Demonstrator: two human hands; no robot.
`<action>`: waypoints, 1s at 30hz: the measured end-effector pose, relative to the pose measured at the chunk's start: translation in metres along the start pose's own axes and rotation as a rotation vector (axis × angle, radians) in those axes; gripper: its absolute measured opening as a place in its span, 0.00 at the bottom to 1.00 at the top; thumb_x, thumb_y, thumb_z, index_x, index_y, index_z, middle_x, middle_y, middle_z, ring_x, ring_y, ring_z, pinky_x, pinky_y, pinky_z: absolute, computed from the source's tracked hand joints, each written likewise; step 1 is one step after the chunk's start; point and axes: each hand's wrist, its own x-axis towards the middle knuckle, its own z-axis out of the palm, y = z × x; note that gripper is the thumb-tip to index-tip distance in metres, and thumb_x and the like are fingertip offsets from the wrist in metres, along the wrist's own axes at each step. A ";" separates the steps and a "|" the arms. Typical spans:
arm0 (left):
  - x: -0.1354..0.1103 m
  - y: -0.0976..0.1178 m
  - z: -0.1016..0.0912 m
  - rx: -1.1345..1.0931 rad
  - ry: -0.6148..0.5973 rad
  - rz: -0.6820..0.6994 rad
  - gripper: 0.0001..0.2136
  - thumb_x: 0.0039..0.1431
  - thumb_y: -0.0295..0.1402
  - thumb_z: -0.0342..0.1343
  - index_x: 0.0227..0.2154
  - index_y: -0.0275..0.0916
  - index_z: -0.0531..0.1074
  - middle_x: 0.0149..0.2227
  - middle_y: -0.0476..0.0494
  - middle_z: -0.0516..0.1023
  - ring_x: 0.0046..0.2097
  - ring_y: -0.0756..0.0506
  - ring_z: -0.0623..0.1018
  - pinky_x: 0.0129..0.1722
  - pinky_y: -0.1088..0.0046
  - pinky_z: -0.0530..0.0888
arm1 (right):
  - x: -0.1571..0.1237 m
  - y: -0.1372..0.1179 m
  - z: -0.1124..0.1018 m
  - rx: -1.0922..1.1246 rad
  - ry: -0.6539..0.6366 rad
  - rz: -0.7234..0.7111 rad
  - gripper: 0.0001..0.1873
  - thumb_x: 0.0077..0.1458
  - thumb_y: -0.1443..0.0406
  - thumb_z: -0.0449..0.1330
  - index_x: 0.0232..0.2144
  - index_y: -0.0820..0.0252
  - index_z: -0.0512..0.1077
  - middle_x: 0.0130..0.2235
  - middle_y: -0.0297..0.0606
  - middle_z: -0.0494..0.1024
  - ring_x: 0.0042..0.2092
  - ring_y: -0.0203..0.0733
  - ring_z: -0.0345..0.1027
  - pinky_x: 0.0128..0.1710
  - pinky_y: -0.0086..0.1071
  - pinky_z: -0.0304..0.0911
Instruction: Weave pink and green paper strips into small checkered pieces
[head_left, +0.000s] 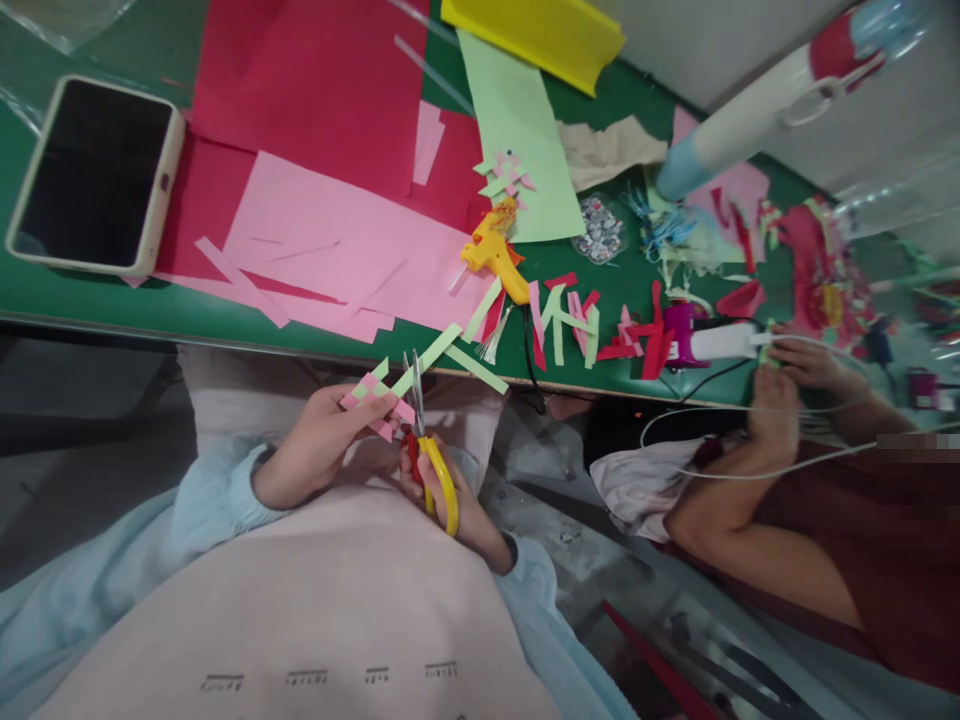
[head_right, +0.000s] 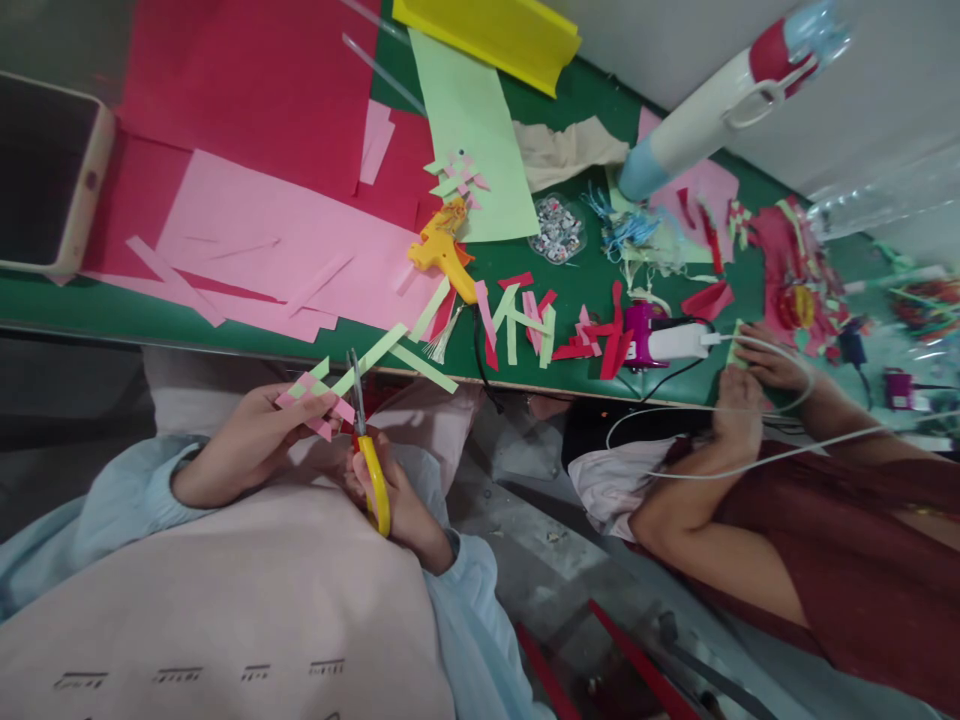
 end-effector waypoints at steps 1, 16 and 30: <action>0.000 0.000 0.000 -0.002 0.001 0.001 0.12 0.53 0.41 0.63 0.21 0.38 0.79 0.35 0.41 0.82 0.35 0.47 0.77 0.32 0.76 0.71 | 0.000 0.000 0.000 0.003 -0.002 0.003 0.18 0.55 0.46 0.59 0.36 0.53 0.67 0.30 0.29 0.62 0.26 0.32 0.48 0.26 0.31 0.45; -0.001 0.001 -0.001 0.031 0.047 -0.011 0.11 0.50 0.42 0.63 0.24 0.38 0.81 0.24 0.46 0.79 0.24 0.51 0.72 0.23 0.77 0.67 | -0.002 -0.005 0.005 -0.037 -0.031 0.003 0.21 0.56 0.45 0.57 0.39 0.54 0.63 0.30 0.30 0.60 0.26 0.33 0.45 0.26 0.32 0.42; 0.000 0.001 0.000 0.056 0.085 0.072 0.12 0.51 0.43 0.63 0.24 0.38 0.81 0.22 0.47 0.76 0.24 0.52 0.68 0.23 0.78 0.65 | -0.002 0.000 0.005 -0.050 -0.021 -0.011 0.20 0.56 0.45 0.57 0.34 0.54 0.65 0.30 0.30 0.60 0.26 0.33 0.46 0.27 0.33 0.42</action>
